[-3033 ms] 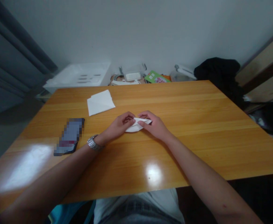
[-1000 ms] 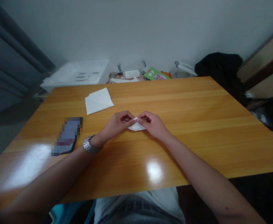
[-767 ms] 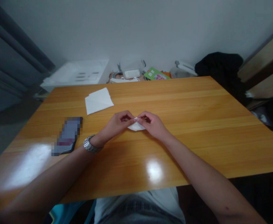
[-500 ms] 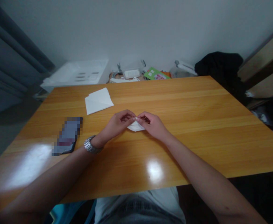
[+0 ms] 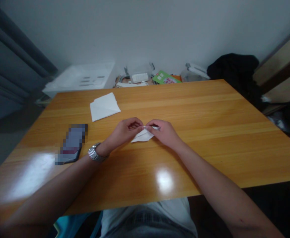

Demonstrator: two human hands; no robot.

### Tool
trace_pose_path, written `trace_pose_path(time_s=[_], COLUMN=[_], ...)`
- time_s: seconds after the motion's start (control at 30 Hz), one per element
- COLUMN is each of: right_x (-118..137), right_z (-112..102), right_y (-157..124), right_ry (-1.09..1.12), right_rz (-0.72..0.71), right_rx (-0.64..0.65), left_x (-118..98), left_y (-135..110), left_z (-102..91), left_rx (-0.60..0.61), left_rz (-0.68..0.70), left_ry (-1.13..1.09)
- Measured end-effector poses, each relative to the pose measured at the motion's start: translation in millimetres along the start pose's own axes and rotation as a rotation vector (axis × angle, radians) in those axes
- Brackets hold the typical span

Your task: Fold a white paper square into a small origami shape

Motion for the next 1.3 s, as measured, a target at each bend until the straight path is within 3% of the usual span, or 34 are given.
trace_pose_path(time_s=[0.17,0.43,0.77,1.3], right_x=[-1.3,-10.1,-13.1,-7.3], right_z=[-1.0,-0.3,1.8,2.9], right_y=[0.5,2.5,3.0,1.8], right_ry=[0.03,0.254,0.267,0.217], right_rz=[0.021,0.185,0.143,0.093], right_rx=[-0.025,-0.115,-0.071,-0.009], left_x=[1.7,15.0,19.5,24.7], left_y=[0.9,1.3,-1.3,-4.4], left_z=[-0.6,0.3,5.5,10.7], left_rx=[-0.034,-0.223,-0.091,-0.074], left_rz=[0.008,-0.022,-0.017,-0.009], left_ry=[0.005,-0.16,-0.14,-0.13])
Point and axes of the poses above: each hand's wrist, its own y-axis towards the middle knuckle, its own z-axis out of the palm, x = y × z, the point moved 2 cm from there along y, towards the middle knuckle, and after that the axes turned 14 degrees about -y, right-handed, at the moved point
